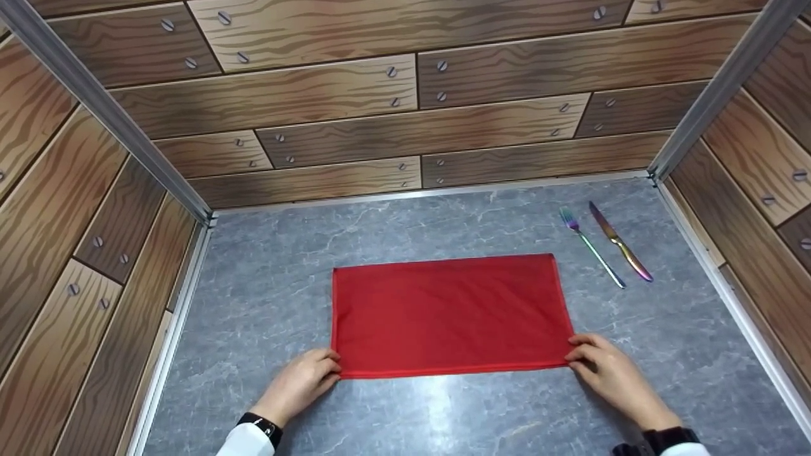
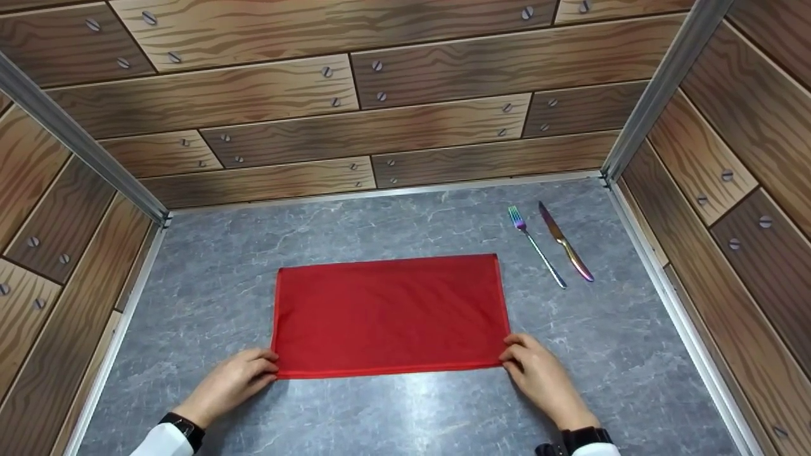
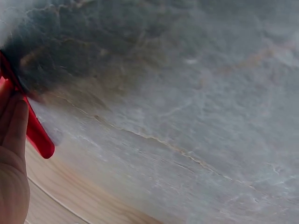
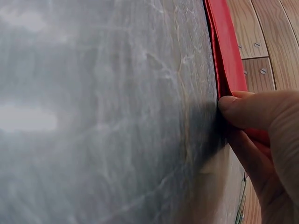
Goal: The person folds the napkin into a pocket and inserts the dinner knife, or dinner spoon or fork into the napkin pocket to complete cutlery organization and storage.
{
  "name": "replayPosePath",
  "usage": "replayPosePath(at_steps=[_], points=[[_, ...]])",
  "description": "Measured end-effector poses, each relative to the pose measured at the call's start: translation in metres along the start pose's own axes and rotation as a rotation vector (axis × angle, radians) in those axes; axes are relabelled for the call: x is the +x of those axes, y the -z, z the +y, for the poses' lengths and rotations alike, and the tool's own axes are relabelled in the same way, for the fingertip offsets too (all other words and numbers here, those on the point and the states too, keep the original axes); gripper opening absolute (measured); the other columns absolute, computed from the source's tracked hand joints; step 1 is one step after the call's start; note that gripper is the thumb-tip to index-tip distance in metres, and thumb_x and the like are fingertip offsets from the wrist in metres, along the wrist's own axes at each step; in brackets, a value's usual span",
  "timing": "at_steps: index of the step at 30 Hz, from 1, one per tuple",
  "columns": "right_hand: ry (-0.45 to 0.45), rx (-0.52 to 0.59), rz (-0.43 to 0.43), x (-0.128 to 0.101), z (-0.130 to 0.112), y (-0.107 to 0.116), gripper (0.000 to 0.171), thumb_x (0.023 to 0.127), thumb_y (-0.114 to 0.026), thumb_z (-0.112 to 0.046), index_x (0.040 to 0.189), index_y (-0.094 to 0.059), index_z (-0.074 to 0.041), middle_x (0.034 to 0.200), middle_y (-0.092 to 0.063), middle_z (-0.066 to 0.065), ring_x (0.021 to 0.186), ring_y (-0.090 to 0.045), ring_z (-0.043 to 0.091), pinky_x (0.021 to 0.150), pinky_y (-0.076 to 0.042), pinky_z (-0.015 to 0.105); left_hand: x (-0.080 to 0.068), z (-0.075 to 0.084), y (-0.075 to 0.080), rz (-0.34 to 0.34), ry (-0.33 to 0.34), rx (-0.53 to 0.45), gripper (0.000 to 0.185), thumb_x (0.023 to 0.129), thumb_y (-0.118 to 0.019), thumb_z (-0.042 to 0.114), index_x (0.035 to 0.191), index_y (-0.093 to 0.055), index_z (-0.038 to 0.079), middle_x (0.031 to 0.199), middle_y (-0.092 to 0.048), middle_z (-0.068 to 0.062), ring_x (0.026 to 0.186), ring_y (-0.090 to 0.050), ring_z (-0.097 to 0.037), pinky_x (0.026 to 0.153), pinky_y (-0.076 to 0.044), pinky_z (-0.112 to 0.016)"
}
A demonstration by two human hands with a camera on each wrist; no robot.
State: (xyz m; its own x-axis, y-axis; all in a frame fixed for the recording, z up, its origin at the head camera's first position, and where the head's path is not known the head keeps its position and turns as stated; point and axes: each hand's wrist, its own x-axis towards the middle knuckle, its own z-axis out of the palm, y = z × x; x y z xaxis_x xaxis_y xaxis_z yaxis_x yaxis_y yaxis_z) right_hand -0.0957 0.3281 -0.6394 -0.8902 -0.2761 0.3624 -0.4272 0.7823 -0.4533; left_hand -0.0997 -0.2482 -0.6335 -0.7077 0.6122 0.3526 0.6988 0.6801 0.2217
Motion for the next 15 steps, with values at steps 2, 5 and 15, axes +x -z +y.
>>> replayPosePath(at_steps=[2, 5, 15], points=[[0.009, 0.014, 0.018, -0.0001, 0.0007, -0.0008, 0.034, 0.068, -0.089, 0.007, 0.082, -0.076, -0.021, 0.110, -0.072, 0.004, 0.099, -0.070, 0.026, 0.094, -0.037, -0.002, -0.0005, -0.0003, 0.0006, -0.005, -0.001, -0.002, 0.013, 0.083, -0.085, 0.014, 0.094, -0.077, 0.011, 0.104, -0.074, -0.002, 0.095, -0.072, -0.018, 0.083, -0.061, -0.030], [0.019, 0.036, 0.039, 0.0003, 0.0016, -0.0016, 0.037, 0.066, -0.089, 0.009, 0.081, -0.076, -0.021, 0.108, -0.072, 0.004, 0.098, -0.069, 0.026, 0.094, -0.037, -0.002, -0.0017, -0.0003, 0.0013, -0.022, 0.002, -0.008, 0.012, 0.083, -0.085, 0.016, 0.092, -0.077, 0.013, 0.105, -0.073, -0.002, 0.095, -0.071, -0.018, 0.083, -0.061, -0.031], [0.065, 0.010, 0.037, 0.0030, 0.0047, -0.0006, 0.033, 0.064, -0.090, 0.008, 0.082, -0.077, -0.017, 0.099, -0.072, 0.000, 0.092, -0.066, 0.020, 0.088, -0.045, 0.009, -0.0003, -0.0007, -0.0007, 0.010, -0.012, -0.003, 0.013, 0.083, -0.085, 0.013, 0.093, -0.077, 0.012, 0.101, -0.073, -0.001, 0.093, -0.070, -0.016, 0.082, -0.060, -0.029]])
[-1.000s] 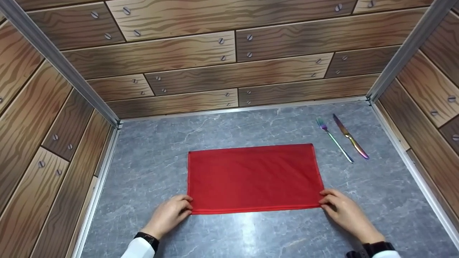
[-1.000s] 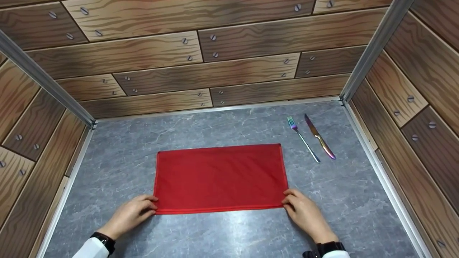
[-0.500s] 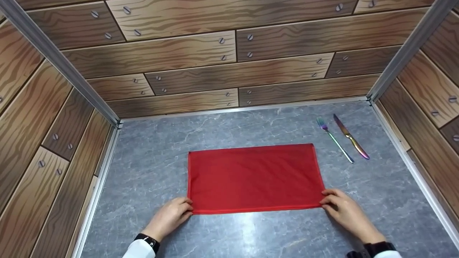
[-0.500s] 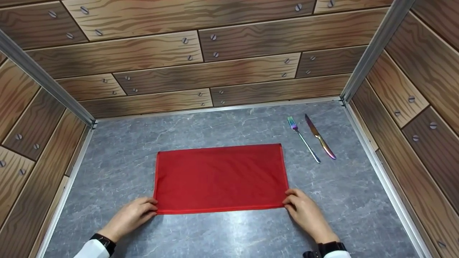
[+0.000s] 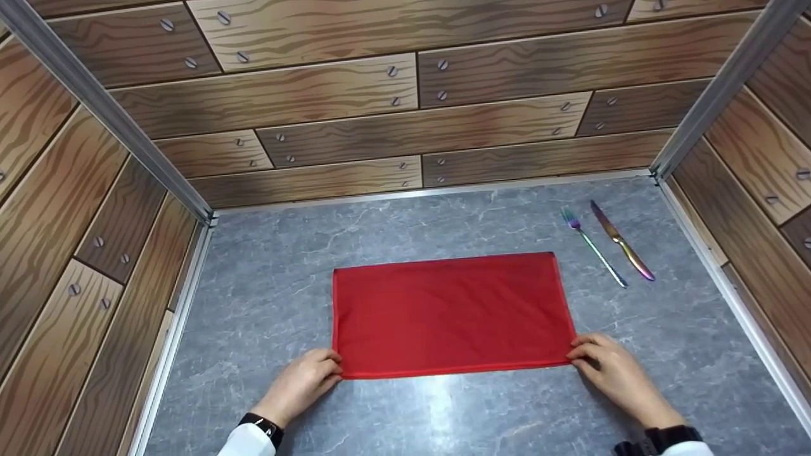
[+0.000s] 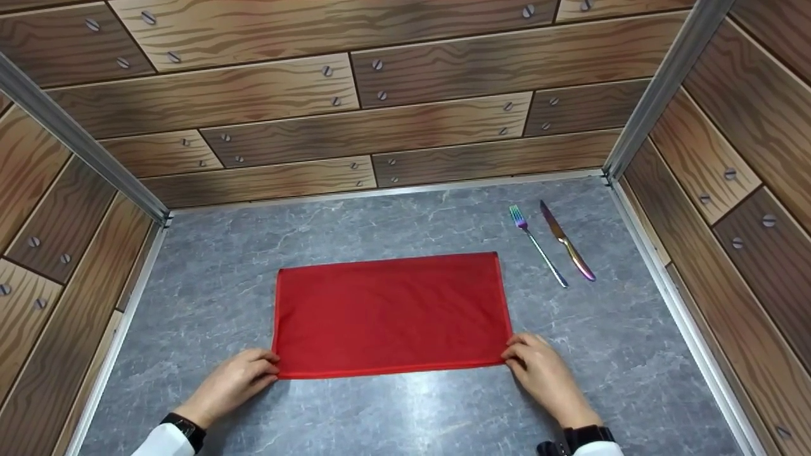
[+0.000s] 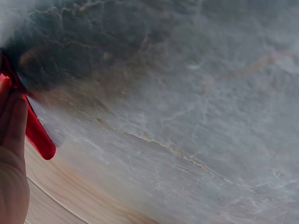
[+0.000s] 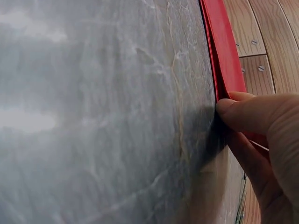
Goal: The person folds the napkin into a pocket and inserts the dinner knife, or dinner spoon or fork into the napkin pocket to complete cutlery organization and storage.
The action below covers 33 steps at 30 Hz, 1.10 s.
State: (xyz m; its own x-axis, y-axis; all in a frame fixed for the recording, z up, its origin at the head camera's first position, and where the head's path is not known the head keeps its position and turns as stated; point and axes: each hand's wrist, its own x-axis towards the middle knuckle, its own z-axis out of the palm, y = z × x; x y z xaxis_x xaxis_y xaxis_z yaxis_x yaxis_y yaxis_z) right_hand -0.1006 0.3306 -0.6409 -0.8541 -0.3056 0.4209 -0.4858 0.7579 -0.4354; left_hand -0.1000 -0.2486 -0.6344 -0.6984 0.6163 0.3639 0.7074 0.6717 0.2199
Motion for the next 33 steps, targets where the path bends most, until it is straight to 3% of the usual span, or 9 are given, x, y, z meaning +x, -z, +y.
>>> replayPosePath(at_steps=[7, 14, 23, 28, 33], points=[[0.009, -0.032, -0.010, 0.001, 0.000, 0.003, 0.033, 0.064, -0.092, 0.006, 0.080, -0.078, -0.020, 0.098, -0.073, -0.002, 0.092, -0.065, 0.018, 0.084, -0.048, 0.014, 0.000, 0.000, 0.002, -0.017, 0.013, -0.011, 0.014, 0.081, -0.086, 0.011, 0.089, -0.076, 0.014, 0.103, -0.073, 0.000, 0.094, -0.069, -0.016, 0.082, -0.060, -0.030], [0.103, -0.089, 0.014, 0.001, 0.002, 0.002, 0.035, 0.061, -0.092, 0.006, 0.082, -0.078, -0.018, 0.090, -0.071, -0.004, 0.085, -0.063, 0.015, 0.078, -0.050, 0.023, -0.001, 0.003, 0.006, -0.104, 0.104, -0.027, 0.008, 0.085, -0.084, 0.015, 0.091, -0.078, 0.016, 0.101, -0.070, 0.004, 0.091, -0.066, -0.013, 0.078, -0.059, -0.031], [0.160, -0.156, -0.006, 0.000, 0.006, 0.004, 0.028, 0.066, -0.090, 0.002, 0.084, -0.078, -0.016, 0.088, -0.070, -0.006, 0.084, -0.064, 0.014, 0.076, -0.051, 0.028, 0.002, 0.004, 0.008, -0.167, 0.150, 0.040, 0.006, 0.088, -0.082, 0.022, 0.091, -0.077, 0.021, 0.095, -0.066, 0.008, 0.086, -0.064, -0.012, 0.073, -0.057, -0.032], [0.130, -0.208, -0.036, 0.005, 0.003, 0.005, 0.025, 0.069, -0.089, 0.000, 0.087, -0.080, -0.015, 0.090, -0.071, -0.004, 0.084, -0.066, 0.016, 0.075, -0.055, 0.032, 0.005, 0.003, 0.007, -0.164, 0.154, 0.074, 0.006, 0.087, -0.081, 0.020, 0.090, -0.076, 0.021, 0.092, -0.066, 0.008, 0.084, -0.064, -0.014, 0.072, -0.056, -0.034], [0.098, -0.237, -0.054, 0.015, 0.003, 0.003, 0.022, 0.073, -0.087, -0.002, 0.089, -0.080, -0.015, 0.092, -0.073, -0.002, 0.087, -0.069, 0.019, 0.075, -0.059, 0.038, 0.010, -0.002, 0.004, -0.114, 0.169, 0.147, 0.010, 0.085, -0.083, 0.021, 0.085, -0.073, 0.021, 0.089, -0.065, 0.007, 0.080, -0.063, -0.015, 0.069, -0.055, -0.034]])
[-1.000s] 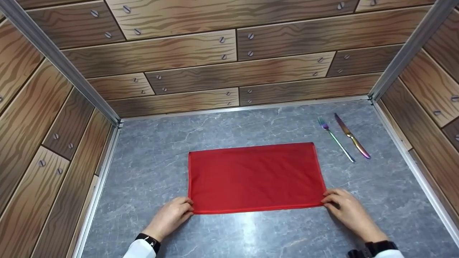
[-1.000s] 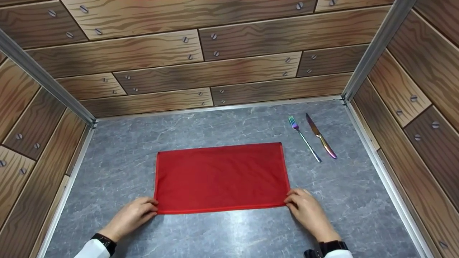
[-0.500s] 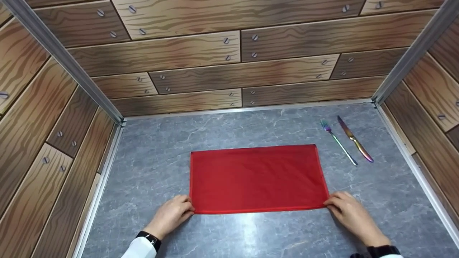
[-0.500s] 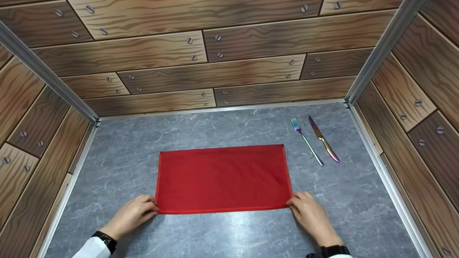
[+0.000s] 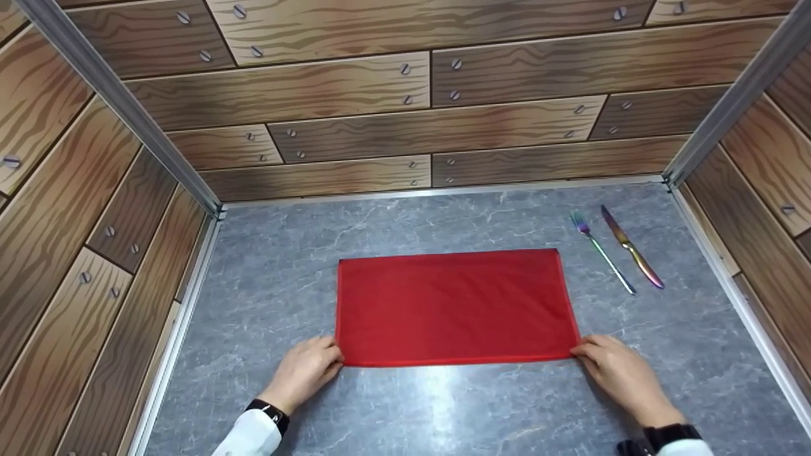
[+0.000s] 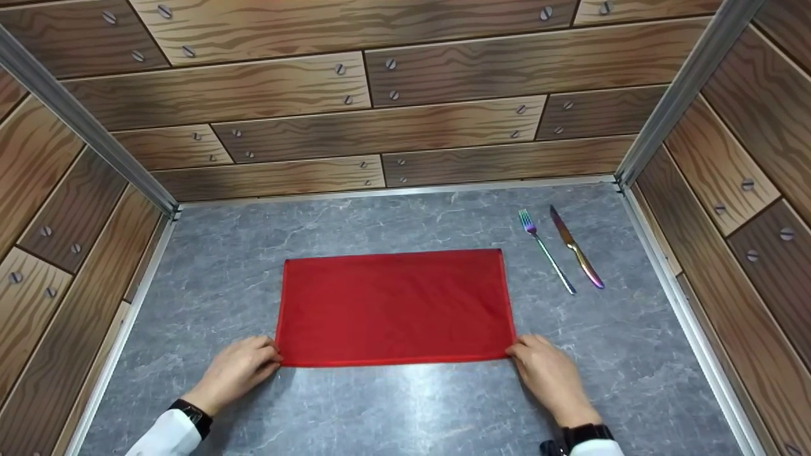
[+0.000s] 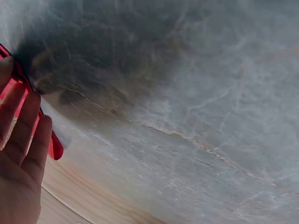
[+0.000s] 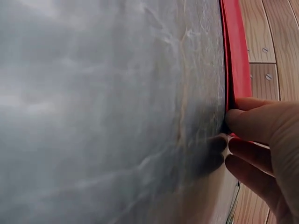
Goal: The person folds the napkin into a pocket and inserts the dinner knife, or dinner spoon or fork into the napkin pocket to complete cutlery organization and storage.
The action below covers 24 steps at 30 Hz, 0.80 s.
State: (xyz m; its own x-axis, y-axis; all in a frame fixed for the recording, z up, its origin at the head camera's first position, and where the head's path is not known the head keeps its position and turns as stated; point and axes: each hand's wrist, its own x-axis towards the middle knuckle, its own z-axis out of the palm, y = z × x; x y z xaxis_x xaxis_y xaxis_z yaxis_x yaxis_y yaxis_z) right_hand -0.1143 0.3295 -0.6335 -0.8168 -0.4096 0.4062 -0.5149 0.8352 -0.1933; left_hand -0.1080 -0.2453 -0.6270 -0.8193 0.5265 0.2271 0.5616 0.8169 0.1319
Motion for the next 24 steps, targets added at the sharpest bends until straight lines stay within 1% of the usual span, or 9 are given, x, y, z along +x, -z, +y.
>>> replayPosePath(at_steps=[4, 7, 11, 14, 16, 18, 21, 23, 24], points=[[-0.010, -0.015, 0.008, 0.010, 0.001, -0.005, 0.020, 0.076, -0.084, -0.001, 0.090, -0.078, -0.013, 0.091, -0.073, -0.001, 0.085, -0.070, 0.021, 0.073, -0.060, 0.039, 0.006, -0.002, -0.002, 0.042, 0.017, 0.062, 0.013, 0.084, -0.084, 0.021, 0.082, -0.071, 0.020, 0.086, -0.063, 0.006, 0.077, -0.062, -0.016, 0.067, -0.054, -0.035], [-0.003, -0.027, 0.006, 0.014, 0.000, -0.006, 0.020, 0.076, -0.083, 0.001, 0.090, -0.077, -0.012, 0.090, -0.071, -0.001, 0.083, -0.069, 0.021, 0.070, -0.059, 0.038, 0.007, -0.002, -0.003, 0.052, 0.024, 0.079, 0.013, 0.084, -0.083, 0.019, 0.081, -0.070, 0.019, 0.084, -0.062, 0.006, 0.077, -0.062, -0.017, 0.067, -0.054, -0.036], [0.012, -0.037, 0.004, 0.010, -0.002, -0.003, 0.021, 0.074, -0.086, 0.000, 0.091, -0.080, -0.012, 0.086, -0.069, -0.002, 0.076, -0.068, 0.018, 0.063, -0.058, 0.035, 0.007, 0.001, -0.005, 0.055, 0.033, 0.085, 0.014, 0.083, -0.083, 0.019, 0.080, -0.070, 0.019, 0.083, -0.061, 0.005, 0.077, -0.062, -0.018, 0.067, -0.055, -0.037], [0.016, -0.044, 0.004, 0.004, -0.003, -0.002, 0.024, 0.075, -0.087, -0.003, 0.096, -0.082, -0.012, 0.088, -0.069, -0.001, 0.076, -0.068, 0.018, 0.061, -0.057, 0.035, 0.008, 0.003, -0.004, 0.043, 0.046, 0.089, 0.014, 0.084, -0.083, 0.020, 0.080, -0.070, 0.019, 0.084, -0.061, 0.006, 0.078, -0.062, -0.018, 0.066, -0.055, -0.036], [0.014, -0.047, -0.007, 0.001, -0.004, -0.001, 0.026, 0.077, -0.087, -0.005, 0.101, -0.083, -0.011, 0.093, -0.070, 0.000, 0.080, -0.069, 0.019, 0.064, -0.059, 0.038, 0.009, 0.004, -0.002, 0.035, 0.045, 0.094, 0.013, 0.085, -0.083, 0.021, 0.081, -0.071, 0.019, 0.084, -0.062, 0.006, 0.078, -0.063, -0.018, 0.066, -0.055, -0.036], [0.009, -0.037, -0.031, -0.002, -0.004, -0.001, 0.029, 0.079, -0.085, -0.007, 0.108, -0.082, -0.010, 0.099, -0.071, 0.003, 0.087, -0.071, 0.022, 0.070, -0.060, 0.041, 0.008, 0.004, 0.001, 0.025, 0.028, 0.104, 0.011, 0.085, -0.083, 0.023, 0.081, -0.073, 0.019, 0.084, -0.063, 0.006, 0.077, -0.063, -0.018, 0.065, -0.055, -0.036], [-0.043, -0.004, -0.089, -0.004, -0.007, 0.001, 0.032, 0.083, -0.083, -0.009, 0.115, -0.079, -0.009, 0.108, -0.073, 0.006, 0.096, -0.072, 0.026, 0.078, -0.061, 0.045, 0.008, 0.005, 0.007, 0.002, -0.014, 0.109, 0.011, 0.087, -0.081, 0.029, 0.087, -0.079, 0.018, 0.089, -0.067, 0.005, 0.079, -0.064, -0.018, 0.067, -0.056, -0.037], [-0.091, 0.026, -0.112, -0.001, -0.010, 0.004, 0.035, 0.085, -0.081, -0.010, 0.120, -0.077, -0.008, 0.113, -0.073, 0.009, 0.101, -0.072, 0.029, 0.084, -0.061, 0.048, 0.010, 0.006, 0.012, -0.016, -0.021, 0.097, 0.019, 0.090, -0.078, 0.033, 0.097, -0.081, 0.016, 0.098, -0.071, 0.002, 0.086, -0.067, -0.020, 0.073, -0.057, -0.039], [-0.112, 0.038, -0.116, 0.002, -0.010, 0.006, 0.036, 0.086, -0.080, -0.011, 0.122, -0.076, -0.008, 0.114, -0.073, 0.009, 0.103, -0.072, 0.030, 0.086, -0.060, 0.050, 0.012, 0.007, 0.015, -0.026, -0.012, 0.089, 0.024, 0.091, -0.076, 0.035, 0.104, -0.081, 0.016, 0.104, -0.073, 0.001, 0.090, -0.068, -0.021, 0.077, -0.058, -0.040]])
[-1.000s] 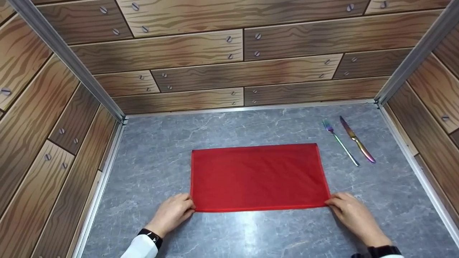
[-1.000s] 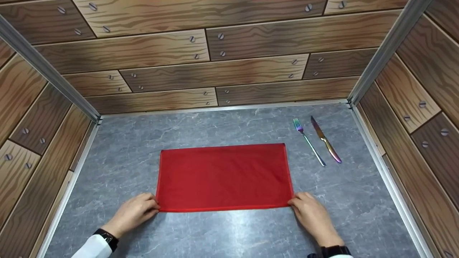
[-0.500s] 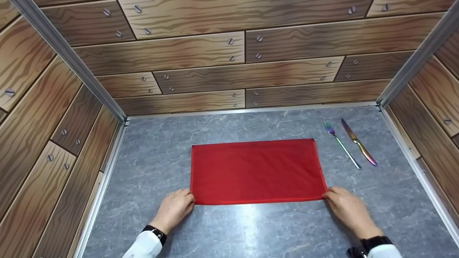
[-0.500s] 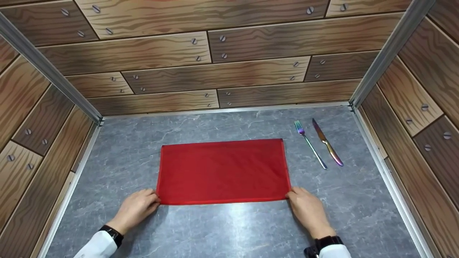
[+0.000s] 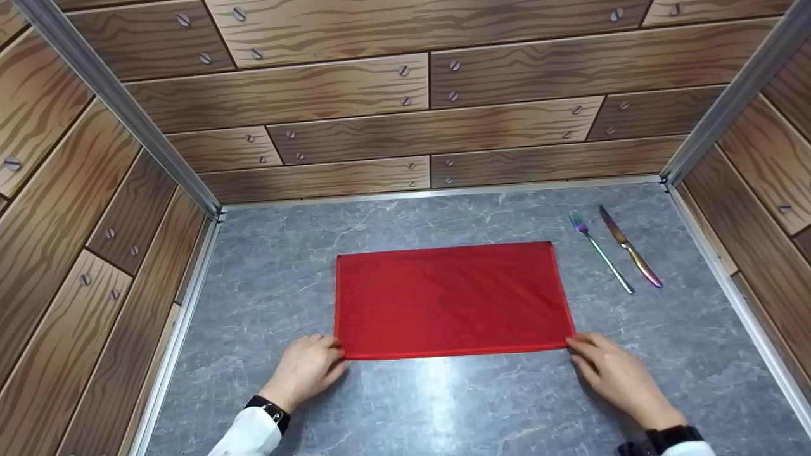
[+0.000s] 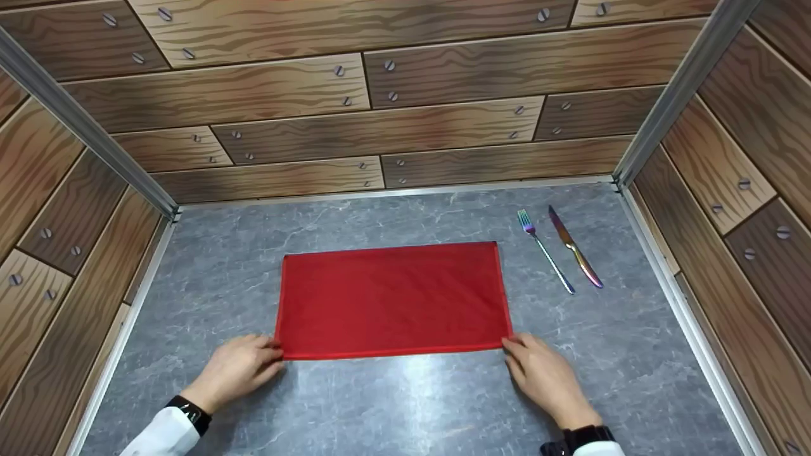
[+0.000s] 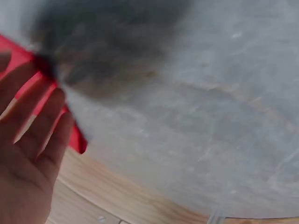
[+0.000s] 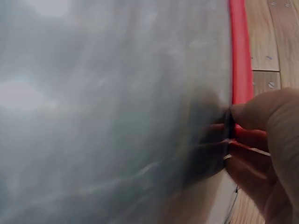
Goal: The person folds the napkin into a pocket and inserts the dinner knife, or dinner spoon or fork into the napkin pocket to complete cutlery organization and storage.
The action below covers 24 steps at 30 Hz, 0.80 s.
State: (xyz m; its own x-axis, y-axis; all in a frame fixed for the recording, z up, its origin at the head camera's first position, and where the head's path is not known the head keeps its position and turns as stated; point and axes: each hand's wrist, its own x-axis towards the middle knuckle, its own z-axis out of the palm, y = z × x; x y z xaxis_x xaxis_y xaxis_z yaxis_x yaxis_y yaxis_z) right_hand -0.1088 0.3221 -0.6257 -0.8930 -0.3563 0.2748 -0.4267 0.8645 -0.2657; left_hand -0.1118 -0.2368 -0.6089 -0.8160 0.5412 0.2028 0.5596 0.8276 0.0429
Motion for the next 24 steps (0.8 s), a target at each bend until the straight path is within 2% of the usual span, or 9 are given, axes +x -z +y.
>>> replayPosePath(at_steps=[2, 4, 7, 9, 13, 17, 20, 24], points=[[-0.015, 0.023, 0.012, 0.010, -0.003, 0.005, 0.037, 0.088, -0.079, -0.011, 0.124, -0.074, -0.007, 0.116, -0.074, 0.012, 0.106, -0.071, 0.032, 0.090, -0.058, 0.052, 0.009, 0.002, 0.006, -0.014, 0.029, -0.023, 0.033, 0.095, -0.072, 0.038, 0.118, -0.078, 0.015, 0.118, -0.073, -0.003, 0.103, -0.069, -0.023, 0.087, -0.058, -0.043], [-0.006, 0.035, 0.029, 0.025, -0.008, 0.009, 0.039, 0.090, -0.076, -0.011, 0.129, -0.072, -0.006, 0.122, -0.073, 0.014, 0.113, -0.069, 0.036, 0.095, -0.056, 0.054, 0.023, 0.006, 0.013, -0.019, 0.059, -0.042, 0.042, 0.098, -0.067, 0.038, 0.133, -0.070, 0.015, 0.133, -0.070, -0.006, 0.118, -0.067, -0.026, 0.100, -0.056, -0.045], [0.034, 0.026, 0.030, 0.057, -0.022, 0.010, 0.044, 0.094, -0.072, -0.014, 0.136, -0.066, -0.004, 0.135, -0.068, 0.017, 0.128, -0.062, 0.038, 0.106, -0.050, 0.056, 0.056, 0.018, 0.017, -0.028, 0.064, -0.053, 0.051, 0.102, -0.061, 0.038, 0.147, -0.058, 0.014, 0.148, -0.061, -0.008, 0.136, -0.058, -0.029, 0.118, -0.044, -0.047], [0.066, 0.017, 0.000, 0.083, -0.035, 0.006, 0.049, 0.097, -0.069, -0.018, 0.142, -0.060, -0.002, 0.145, -0.062, 0.018, 0.138, -0.054, 0.040, 0.114, -0.045, 0.057, 0.082, 0.029, 0.015, -0.050, 0.057, -0.055, 0.056, 0.104, -0.056, 0.040, 0.153, -0.050, 0.014, 0.156, -0.054, -0.008, 0.145, -0.050, -0.030, 0.125, -0.035, -0.047], [0.115, 0.020, -0.124, 0.136, -0.064, -0.016, 0.057, 0.102, -0.060, -0.025, 0.152, -0.048, 0.000, 0.158, -0.048, 0.020, 0.150, -0.040, 0.042, 0.124, -0.034, 0.056, 0.134, 0.051, -0.006, -0.119, 0.057, -0.046, 0.060, 0.108, -0.046, 0.041, 0.160, -0.038, 0.012, 0.165, -0.040, -0.008, 0.155, -0.035, -0.030, 0.131, -0.023, -0.047], [0.109, 0.013, -0.249, 0.176, -0.083, -0.045, 0.060, 0.106, -0.051, -0.029, 0.157, -0.038, 0.001, 0.165, -0.035, 0.019, 0.156, -0.029, 0.040, 0.129, -0.025, 0.053, 0.177, 0.060, -0.037, -0.160, 0.097, -0.033, 0.061, 0.109, -0.042, 0.037, 0.162, -0.031, 0.010, 0.170, -0.031, -0.008, 0.159, -0.026, -0.028, 0.132, -0.018, -0.044], [0.101, -0.019, -0.299, 0.195, -0.091, -0.062, 0.061, 0.107, -0.049, -0.028, 0.158, -0.035, 0.002, 0.167, -0.032, 0.020, 0.158, -0.026, 0.038, 0.131, -0.021, 0.051, 0.196, 0.060, -0.057, -0.163, 0.135, -0.026, 0.060, 0.109, -0.041, 0.035, 0.162, -0.031, 0.009, 0.170, -0.031, -0.007, 0.160, -0.025, -0.025, 0.133, -0.018, -0.042], [0.099, -0.042, -0.338, 0.207, -0.096, -0.077, 0.061, 0.107, -0.046, -0.028, 0.158, -0.034, 0.002, 0.167, -0.031, 0.020, 0.158, -0.025, 0.039, 0.131, -0.020, 0.050, 0.207, 0.058, -0.073, -0.185, 0.160, -0.016, 0.062, 0.109, -0.041, 0.036, 0.163, -0.029, 0.010, 0.171, -0.029, -0.006, 0.160, -0.024, -0.024, 0.133, -0.018, -0.041]])
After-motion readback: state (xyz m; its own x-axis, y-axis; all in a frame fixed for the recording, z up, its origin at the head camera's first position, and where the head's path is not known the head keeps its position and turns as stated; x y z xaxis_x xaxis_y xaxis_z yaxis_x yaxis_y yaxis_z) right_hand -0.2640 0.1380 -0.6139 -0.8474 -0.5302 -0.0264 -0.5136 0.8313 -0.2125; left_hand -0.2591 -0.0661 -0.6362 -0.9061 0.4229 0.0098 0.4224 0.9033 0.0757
